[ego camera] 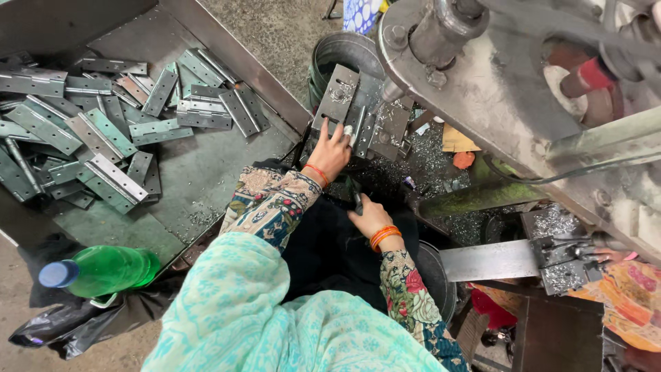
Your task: The person repeatedly picks up metal hinge pieces from a bin and places them into a press machine. They operate the machine lever to process each piece, then remove the finished item and return it to the bin. This cycle continues throughout the clip.
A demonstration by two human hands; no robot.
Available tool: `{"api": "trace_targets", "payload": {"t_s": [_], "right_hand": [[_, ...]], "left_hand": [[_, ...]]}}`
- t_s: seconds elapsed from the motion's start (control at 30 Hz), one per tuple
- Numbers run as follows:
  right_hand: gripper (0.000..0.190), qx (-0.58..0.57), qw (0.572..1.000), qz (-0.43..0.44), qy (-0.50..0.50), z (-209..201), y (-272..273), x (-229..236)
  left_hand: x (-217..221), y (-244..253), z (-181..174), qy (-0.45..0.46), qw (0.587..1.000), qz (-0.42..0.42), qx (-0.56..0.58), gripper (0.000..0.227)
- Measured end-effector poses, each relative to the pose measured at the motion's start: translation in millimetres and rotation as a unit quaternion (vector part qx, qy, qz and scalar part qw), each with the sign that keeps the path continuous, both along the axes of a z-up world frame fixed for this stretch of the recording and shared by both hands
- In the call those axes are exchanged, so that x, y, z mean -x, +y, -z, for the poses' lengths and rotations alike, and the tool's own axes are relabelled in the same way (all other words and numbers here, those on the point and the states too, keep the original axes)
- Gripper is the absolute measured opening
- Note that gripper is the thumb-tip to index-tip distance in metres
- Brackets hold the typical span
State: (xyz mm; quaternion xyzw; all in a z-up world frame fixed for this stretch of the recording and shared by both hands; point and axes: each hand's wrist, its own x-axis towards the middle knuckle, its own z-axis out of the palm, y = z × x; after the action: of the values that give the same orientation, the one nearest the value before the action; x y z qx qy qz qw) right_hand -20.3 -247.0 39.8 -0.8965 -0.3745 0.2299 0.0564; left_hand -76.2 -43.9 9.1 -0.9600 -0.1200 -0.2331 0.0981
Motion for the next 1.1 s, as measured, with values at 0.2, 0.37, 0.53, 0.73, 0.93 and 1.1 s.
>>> {"api": "trace_targets", "payload": {"t_s": [0.2,0.37,0.53,0.73,0.93,1.1], "right_hand": [[0.075,0.024,1.0,0.003,-0.004,-1,-4,2],[0.075,-0.049,0.999,-0.014,-0.016,-7,-9,-10],[0.09,-0.208,0.976,0.003,-0.06,-22,-9,-43],[0.077,-0.405,0.899,0.129,0.103,-6,13,-86],[0.029,-0.611,0.716,0.213,0.264,8,30,-119],[0.026,-0.521,0.845,0.08,-0.086,-11,33,-96]], "left_hand": [[-9,-3,-8,0.034,0.999,-0.009,-0.019,0.027],[2,-2,-31,-0.145,0.988,0.025,0.045,0.027],[-1,9,-30,-0.295,0.909,0.022,0.294,0.023],[-39,23,11,-0.353,0.616,-0.016,0.704,0.023],[-62,29,16,-0.336,0.41,0.173,0.83,0.031],[-35,38,-16,-0.252,0.851,-0.101,0.449,0.041]]}}
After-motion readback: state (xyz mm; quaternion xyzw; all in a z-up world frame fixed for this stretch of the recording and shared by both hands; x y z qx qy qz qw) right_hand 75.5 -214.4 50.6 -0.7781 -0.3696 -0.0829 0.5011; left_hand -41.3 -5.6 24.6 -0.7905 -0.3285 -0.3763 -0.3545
